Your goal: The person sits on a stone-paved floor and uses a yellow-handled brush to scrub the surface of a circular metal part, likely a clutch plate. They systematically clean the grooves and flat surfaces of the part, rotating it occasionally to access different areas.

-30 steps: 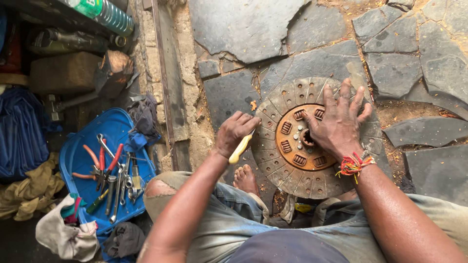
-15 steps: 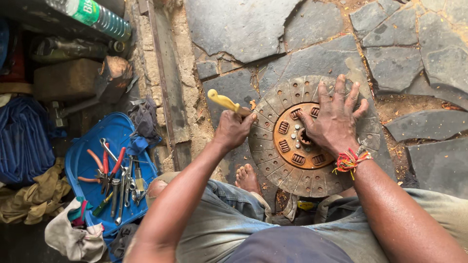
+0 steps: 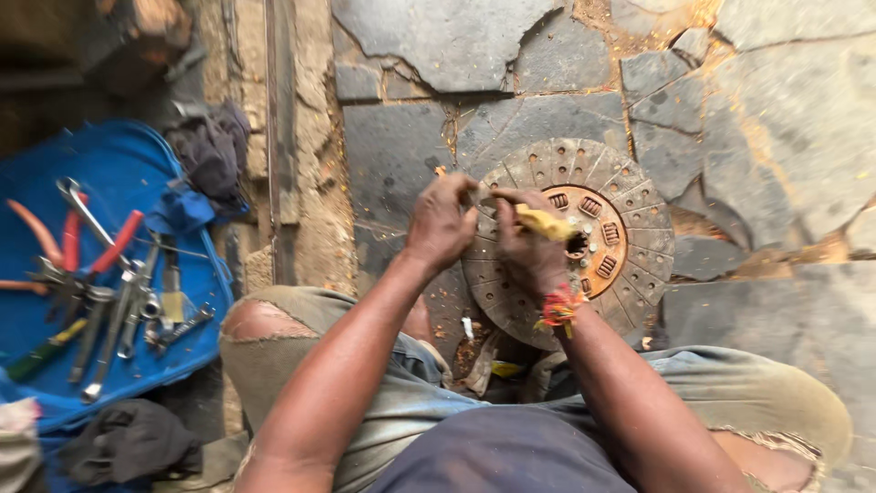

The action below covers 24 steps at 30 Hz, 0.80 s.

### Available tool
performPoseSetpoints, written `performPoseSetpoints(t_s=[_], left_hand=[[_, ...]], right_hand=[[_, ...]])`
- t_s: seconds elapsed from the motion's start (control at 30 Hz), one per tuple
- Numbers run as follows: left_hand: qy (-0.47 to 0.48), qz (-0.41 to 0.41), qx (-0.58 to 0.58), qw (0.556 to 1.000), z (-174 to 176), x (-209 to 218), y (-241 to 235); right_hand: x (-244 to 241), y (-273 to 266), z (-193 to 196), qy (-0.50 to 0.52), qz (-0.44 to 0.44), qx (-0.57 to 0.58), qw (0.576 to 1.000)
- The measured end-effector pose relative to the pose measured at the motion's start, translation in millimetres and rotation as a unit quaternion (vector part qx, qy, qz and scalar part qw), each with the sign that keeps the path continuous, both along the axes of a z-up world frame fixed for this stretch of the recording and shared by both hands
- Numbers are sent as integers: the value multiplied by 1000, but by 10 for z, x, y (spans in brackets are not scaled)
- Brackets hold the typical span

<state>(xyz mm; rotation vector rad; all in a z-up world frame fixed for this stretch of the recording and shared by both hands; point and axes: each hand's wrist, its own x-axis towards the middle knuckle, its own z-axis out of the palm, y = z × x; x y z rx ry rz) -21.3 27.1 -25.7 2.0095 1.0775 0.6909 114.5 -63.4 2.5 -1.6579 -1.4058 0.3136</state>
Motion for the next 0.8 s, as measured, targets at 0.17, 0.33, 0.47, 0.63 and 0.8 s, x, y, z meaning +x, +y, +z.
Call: performPoseSetpoints(t_s=[0.17,0.33,0.47,0.63,0.8], left_hand=[[-106,107,-313,938,-318,19,128],[-163,94,-363,913,-561,97,63],[-132,83,-333,930,-566,67,96],[-76,100,-322,938,-504,95,143],[-78,103,-332,934,-545,126,127]], right_hand=[[19,-52,93,-71,39,-23,996],[-68,65,219,-102,43,-11,994],[-47,229,124,-112,71,-46,990],[-133,179,-11,12,-1,-39,999],[-115,122,108,-58,-24,-78,995]])
